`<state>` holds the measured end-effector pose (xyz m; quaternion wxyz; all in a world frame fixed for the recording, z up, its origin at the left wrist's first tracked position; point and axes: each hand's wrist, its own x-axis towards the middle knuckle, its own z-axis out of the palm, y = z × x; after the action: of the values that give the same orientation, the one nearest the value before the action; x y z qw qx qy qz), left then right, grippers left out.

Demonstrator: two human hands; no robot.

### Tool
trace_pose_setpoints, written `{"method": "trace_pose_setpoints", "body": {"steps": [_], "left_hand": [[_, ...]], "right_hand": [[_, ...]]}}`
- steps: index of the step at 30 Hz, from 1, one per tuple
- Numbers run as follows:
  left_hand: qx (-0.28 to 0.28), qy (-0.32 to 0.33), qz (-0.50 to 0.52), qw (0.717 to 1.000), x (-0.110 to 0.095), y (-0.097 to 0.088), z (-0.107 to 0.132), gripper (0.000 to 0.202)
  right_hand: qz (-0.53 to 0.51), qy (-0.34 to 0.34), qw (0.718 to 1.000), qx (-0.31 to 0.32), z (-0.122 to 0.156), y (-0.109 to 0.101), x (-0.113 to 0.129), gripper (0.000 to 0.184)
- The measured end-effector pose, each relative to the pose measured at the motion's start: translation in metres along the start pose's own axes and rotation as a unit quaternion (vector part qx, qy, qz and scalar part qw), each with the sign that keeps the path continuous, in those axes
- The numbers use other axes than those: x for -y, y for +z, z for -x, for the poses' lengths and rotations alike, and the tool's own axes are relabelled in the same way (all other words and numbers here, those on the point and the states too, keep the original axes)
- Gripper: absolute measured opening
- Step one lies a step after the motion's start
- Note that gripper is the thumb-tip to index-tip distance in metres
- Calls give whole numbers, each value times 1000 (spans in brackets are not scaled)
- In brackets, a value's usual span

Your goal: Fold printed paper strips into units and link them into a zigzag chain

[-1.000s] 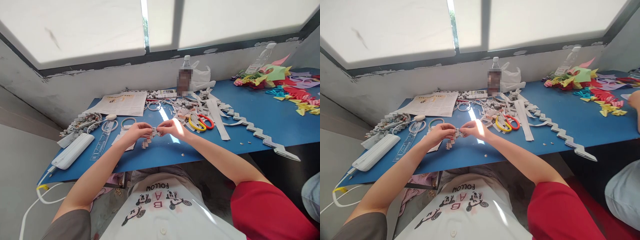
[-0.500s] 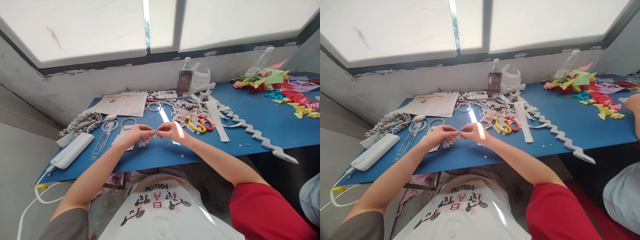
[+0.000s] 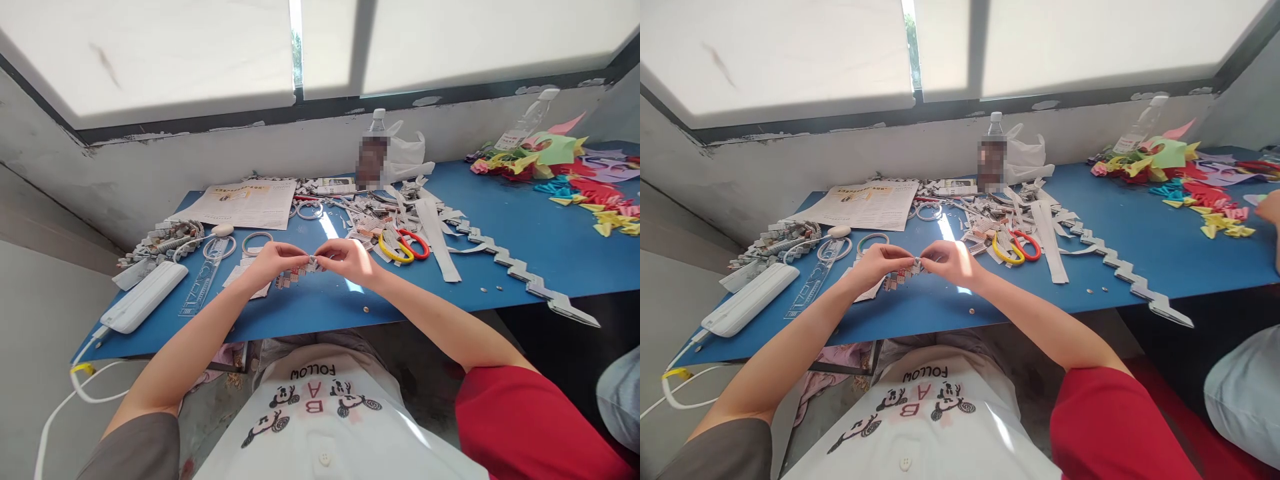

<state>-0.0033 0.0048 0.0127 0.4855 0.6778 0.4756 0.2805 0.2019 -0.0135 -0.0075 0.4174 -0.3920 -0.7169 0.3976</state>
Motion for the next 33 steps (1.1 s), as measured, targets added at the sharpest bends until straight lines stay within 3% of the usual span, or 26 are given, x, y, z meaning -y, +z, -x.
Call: {"method": "trace_pose_setpoints", "body": {"steps": [16,33], "left_hand": [[27,-9,20,999,-2,-2,2,28],[34,-21,35,999,-3,-4,3,33]], "right_hand": [[-8,-23,998,52,1,-4,-2,21],[-84,9,994,72,-1,-7,-10,22]]}}
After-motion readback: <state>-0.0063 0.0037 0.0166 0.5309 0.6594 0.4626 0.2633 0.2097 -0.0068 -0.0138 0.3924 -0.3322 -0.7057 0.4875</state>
